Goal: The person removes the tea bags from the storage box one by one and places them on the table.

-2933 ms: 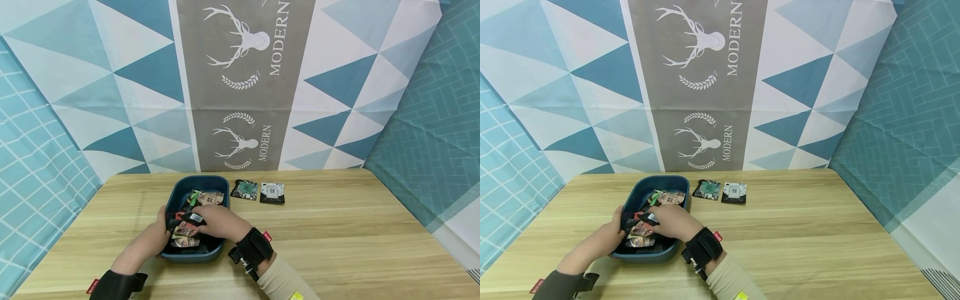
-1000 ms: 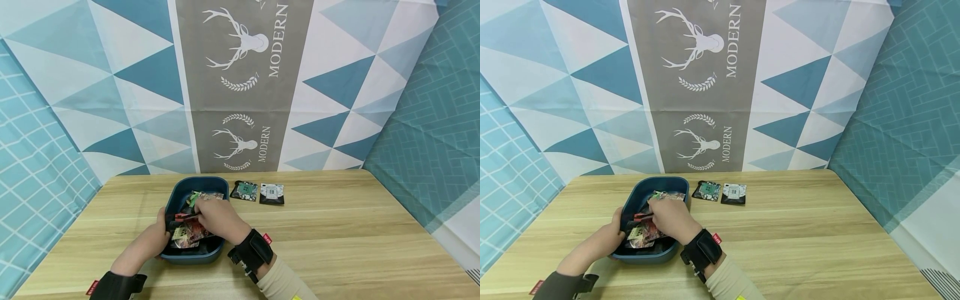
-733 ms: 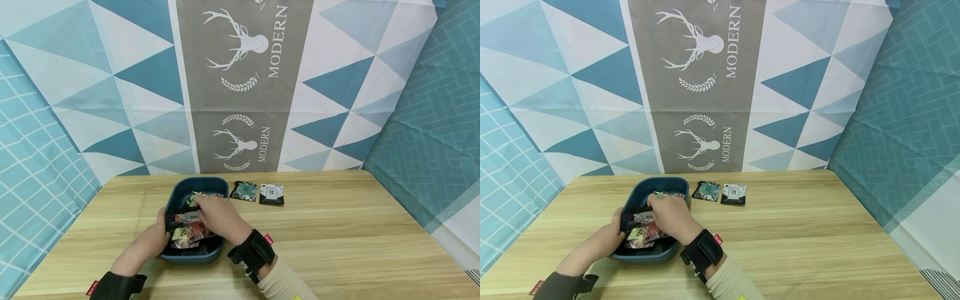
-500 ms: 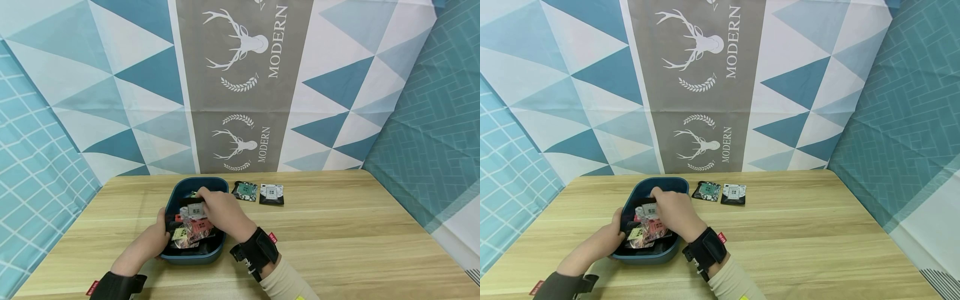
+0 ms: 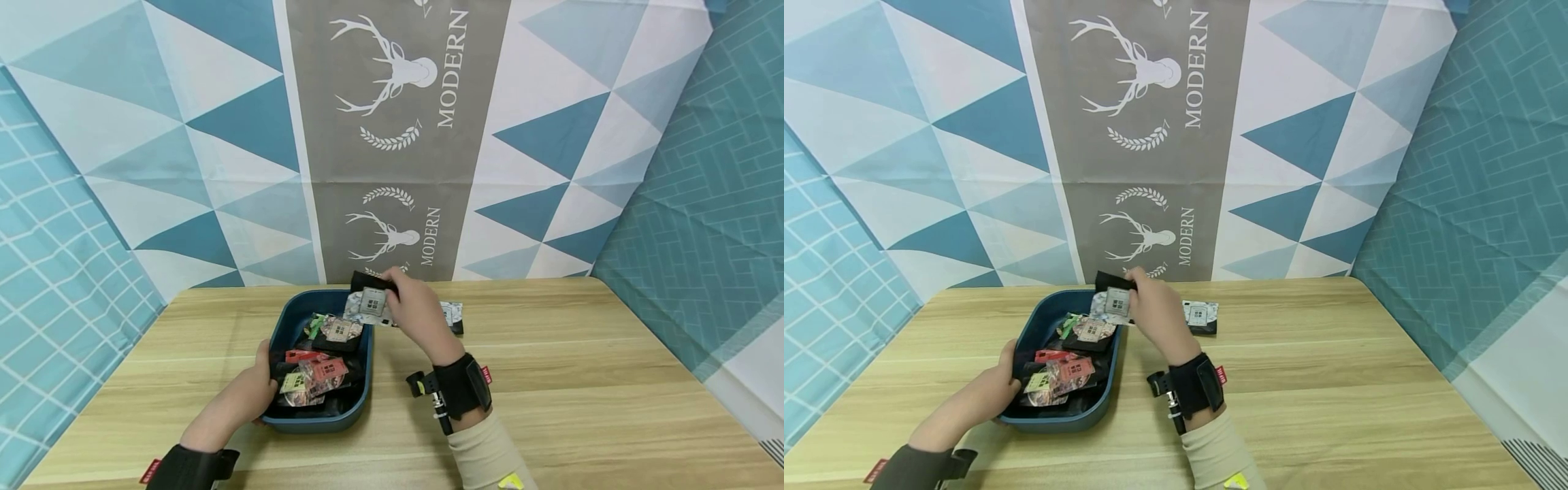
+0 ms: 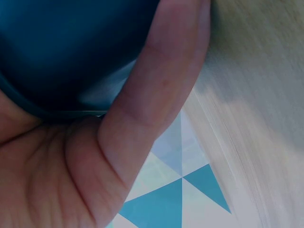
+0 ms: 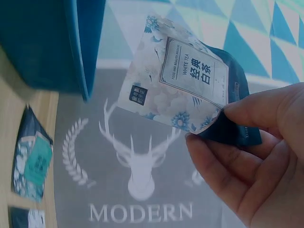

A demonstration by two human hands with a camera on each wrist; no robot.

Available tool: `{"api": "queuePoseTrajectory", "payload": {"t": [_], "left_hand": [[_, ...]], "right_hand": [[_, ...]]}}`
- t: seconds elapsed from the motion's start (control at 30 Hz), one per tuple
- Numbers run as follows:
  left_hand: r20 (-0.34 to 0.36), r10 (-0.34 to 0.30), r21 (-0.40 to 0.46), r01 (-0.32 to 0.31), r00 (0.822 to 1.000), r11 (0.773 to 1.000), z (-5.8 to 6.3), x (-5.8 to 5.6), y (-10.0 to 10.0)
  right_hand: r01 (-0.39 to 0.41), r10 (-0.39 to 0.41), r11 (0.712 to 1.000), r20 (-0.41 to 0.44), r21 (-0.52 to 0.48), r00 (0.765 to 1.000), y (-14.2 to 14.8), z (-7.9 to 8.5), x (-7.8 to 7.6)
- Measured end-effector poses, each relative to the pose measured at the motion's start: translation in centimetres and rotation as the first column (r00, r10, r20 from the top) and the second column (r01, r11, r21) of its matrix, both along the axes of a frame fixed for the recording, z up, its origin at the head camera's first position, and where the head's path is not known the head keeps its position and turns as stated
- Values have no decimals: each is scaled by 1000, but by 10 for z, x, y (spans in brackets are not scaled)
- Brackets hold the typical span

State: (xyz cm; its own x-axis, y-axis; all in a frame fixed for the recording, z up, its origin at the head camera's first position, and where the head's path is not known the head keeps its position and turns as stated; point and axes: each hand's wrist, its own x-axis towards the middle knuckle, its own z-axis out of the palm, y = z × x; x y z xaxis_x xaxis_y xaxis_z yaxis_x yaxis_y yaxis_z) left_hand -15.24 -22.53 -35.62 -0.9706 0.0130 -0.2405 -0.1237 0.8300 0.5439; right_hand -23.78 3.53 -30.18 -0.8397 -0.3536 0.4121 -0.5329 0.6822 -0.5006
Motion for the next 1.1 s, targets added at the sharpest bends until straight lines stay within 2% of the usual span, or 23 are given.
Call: {"api": "queuePoseTrajectory", "payload": {"t": [0.23, 0.5, 0.87, 1.1], "left_hand": [[-2, 4, 10, -4, 1000, 1000, 0, -1, 0], [5, 9, 19, -9, 1000, 1000, -2, -1, -1], [6, 16, 25, -16, 1000, 1000, -4, -3, -3], [20, 22, 28, -22, 1000, 999, -3, -2, -3]], "right_hand": [[50, -49, 999, 109, -7, 993, 20, 1, -9], [102, -119, 986, 129, 130, 984, 30, -7, -16], [-15, -29, 989, 290, 147, 957, 29, -25, -28], [-61, -7, 985, 387, 163, 922, 24, -34, -29]]}}
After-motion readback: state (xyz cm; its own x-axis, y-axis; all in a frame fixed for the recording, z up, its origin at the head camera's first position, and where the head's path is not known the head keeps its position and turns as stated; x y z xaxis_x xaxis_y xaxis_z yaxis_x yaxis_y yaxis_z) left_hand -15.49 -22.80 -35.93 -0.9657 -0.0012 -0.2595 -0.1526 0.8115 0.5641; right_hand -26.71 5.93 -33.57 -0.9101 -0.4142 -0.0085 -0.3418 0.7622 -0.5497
